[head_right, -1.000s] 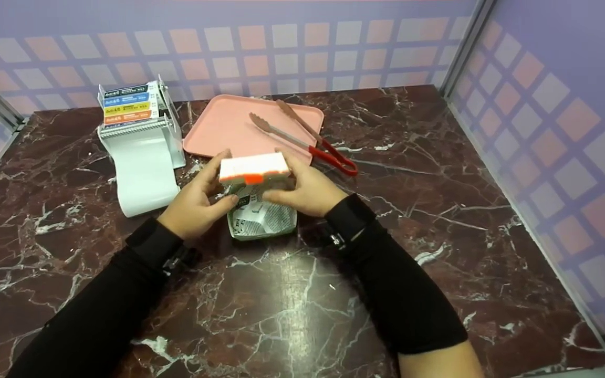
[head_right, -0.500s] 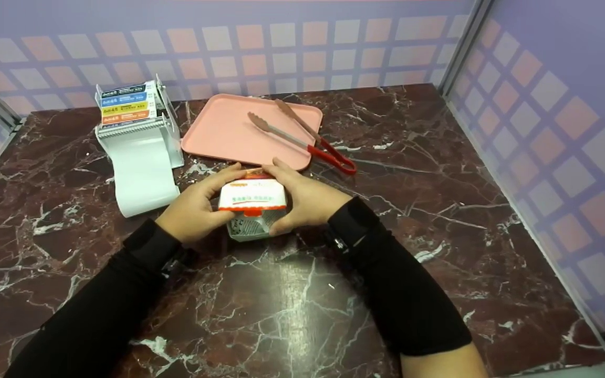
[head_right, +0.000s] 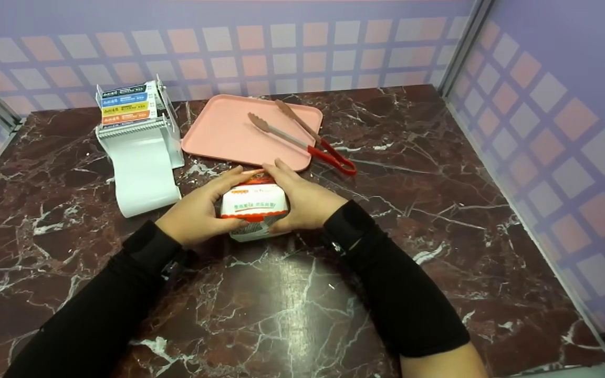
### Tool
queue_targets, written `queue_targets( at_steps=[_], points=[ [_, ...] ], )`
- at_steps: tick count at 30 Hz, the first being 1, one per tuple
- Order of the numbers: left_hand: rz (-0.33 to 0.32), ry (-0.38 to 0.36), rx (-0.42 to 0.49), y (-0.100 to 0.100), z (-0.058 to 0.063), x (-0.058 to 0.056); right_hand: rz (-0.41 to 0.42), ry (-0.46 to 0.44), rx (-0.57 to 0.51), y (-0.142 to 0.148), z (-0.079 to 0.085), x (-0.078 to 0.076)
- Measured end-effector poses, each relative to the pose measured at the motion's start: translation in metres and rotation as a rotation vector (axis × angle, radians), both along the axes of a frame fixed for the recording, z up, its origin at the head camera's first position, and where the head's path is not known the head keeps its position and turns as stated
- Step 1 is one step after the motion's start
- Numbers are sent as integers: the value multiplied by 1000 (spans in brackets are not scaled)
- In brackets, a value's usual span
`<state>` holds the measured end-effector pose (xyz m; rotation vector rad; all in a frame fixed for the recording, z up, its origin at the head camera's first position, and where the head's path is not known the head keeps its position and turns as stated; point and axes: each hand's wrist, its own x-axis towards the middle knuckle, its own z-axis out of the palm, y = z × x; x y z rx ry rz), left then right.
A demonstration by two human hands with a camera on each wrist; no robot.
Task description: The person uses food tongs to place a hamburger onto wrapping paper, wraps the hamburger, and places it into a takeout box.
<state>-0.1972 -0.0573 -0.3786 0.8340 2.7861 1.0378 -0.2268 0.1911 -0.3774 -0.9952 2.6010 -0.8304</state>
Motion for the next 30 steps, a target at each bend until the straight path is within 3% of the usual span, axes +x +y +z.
queue_targets(
  at_steps=[9,22,30],
  points=[
    [-24,-6,-30,2,0,3,-4,90,-1,-4,-6,-1],
    [23,4,-56,10,-5,3,-5,62,-3,-7,-6,0],
    [36,40,-157,14,-4,8,-19,38,41,-7,-7,2]
  ],
)
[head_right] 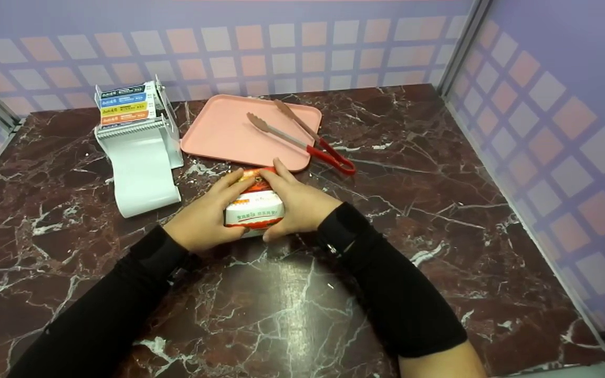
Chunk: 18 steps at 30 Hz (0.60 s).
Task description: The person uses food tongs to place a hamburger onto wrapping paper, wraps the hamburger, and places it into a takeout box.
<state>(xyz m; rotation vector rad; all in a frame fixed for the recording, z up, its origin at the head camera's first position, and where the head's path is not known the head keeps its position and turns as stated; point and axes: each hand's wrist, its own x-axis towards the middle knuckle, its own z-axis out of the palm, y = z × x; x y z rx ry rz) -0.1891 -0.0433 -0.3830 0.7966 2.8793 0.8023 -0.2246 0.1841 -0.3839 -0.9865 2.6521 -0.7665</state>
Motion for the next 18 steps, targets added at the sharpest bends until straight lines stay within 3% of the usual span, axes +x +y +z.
queue_targets(
  at_steps=[8,18],
  points=[
    [1,16,-40,1,1,3,1,45,9,-3,-1,2],
    [3,23,-103,2,0,4,-11,35,23,-6,-1,4]
  ],
)
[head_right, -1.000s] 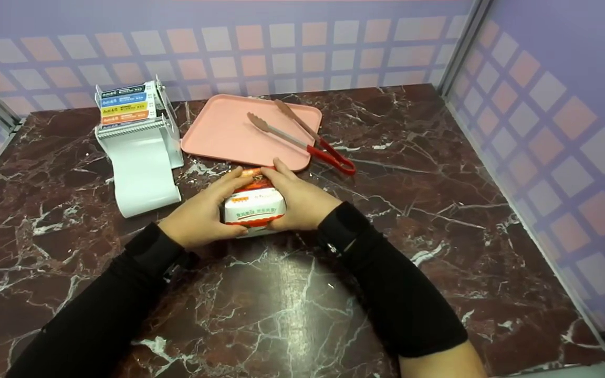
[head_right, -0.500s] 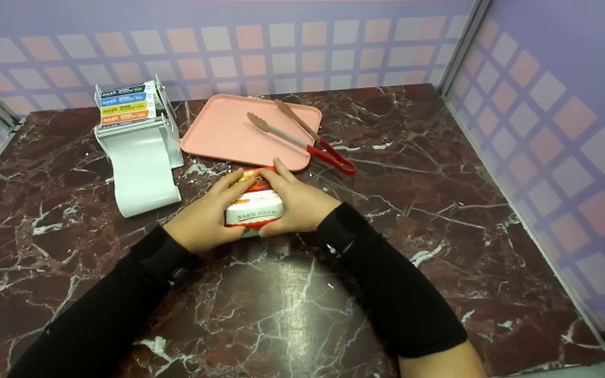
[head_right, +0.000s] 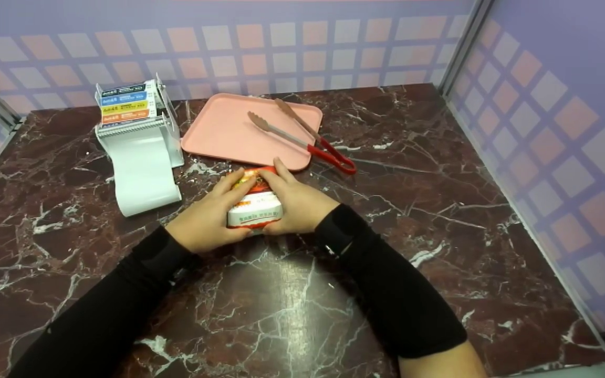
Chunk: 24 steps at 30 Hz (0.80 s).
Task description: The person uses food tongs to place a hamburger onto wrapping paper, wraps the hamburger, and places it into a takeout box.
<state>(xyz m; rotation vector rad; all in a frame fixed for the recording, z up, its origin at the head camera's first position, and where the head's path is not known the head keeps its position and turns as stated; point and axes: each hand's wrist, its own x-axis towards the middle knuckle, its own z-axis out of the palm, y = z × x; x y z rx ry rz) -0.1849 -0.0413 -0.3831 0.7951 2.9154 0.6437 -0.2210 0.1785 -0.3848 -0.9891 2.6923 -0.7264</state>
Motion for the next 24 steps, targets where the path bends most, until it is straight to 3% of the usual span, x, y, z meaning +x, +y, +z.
queue_targets(
  at_steps=[24],
  points=[
    [47,-12,-39,7,2,4,-18,44,18,-3,1,4]
  ],
)
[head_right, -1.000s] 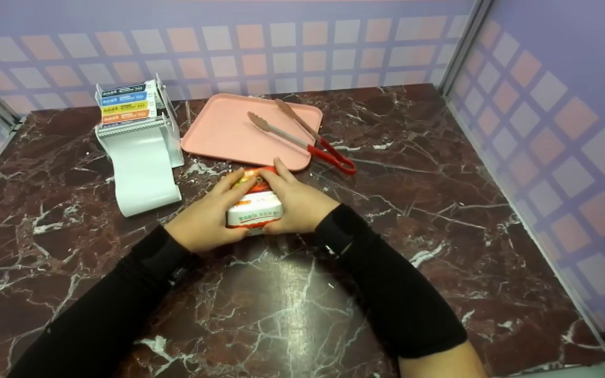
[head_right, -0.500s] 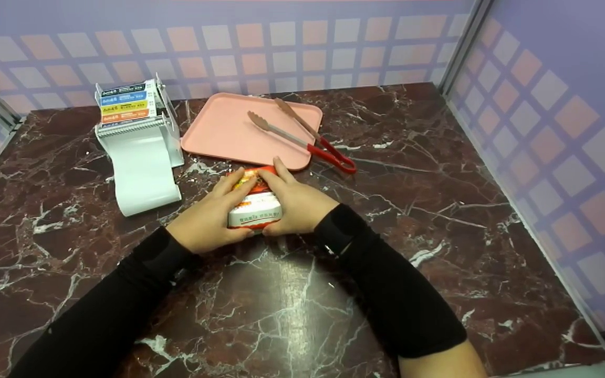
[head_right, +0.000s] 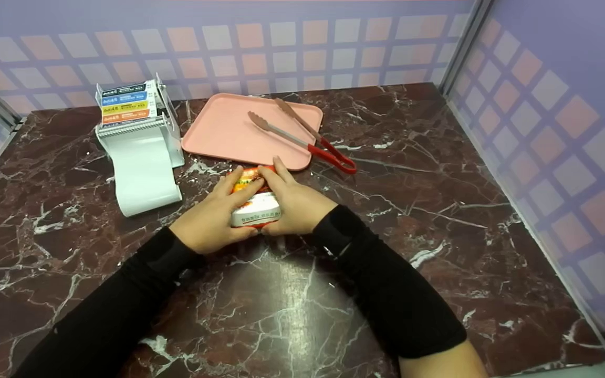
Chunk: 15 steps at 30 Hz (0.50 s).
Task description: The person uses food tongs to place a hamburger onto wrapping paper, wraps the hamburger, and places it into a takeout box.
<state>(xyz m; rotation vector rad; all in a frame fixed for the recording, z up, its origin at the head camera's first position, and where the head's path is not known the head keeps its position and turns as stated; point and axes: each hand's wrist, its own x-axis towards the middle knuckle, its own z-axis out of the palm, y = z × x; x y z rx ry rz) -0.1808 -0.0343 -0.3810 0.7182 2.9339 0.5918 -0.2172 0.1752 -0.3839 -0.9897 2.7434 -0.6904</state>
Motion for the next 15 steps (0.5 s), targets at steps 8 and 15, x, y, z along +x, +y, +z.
queue_targets(
  at_steps=[8,15],
  points=[
    [10,-14,4,1,2,1,-3,-1,-7,-2,-1,1],
    [35,-22,21,2,-1,1,-5,8,-7,-3,-1,1]
  ],
)
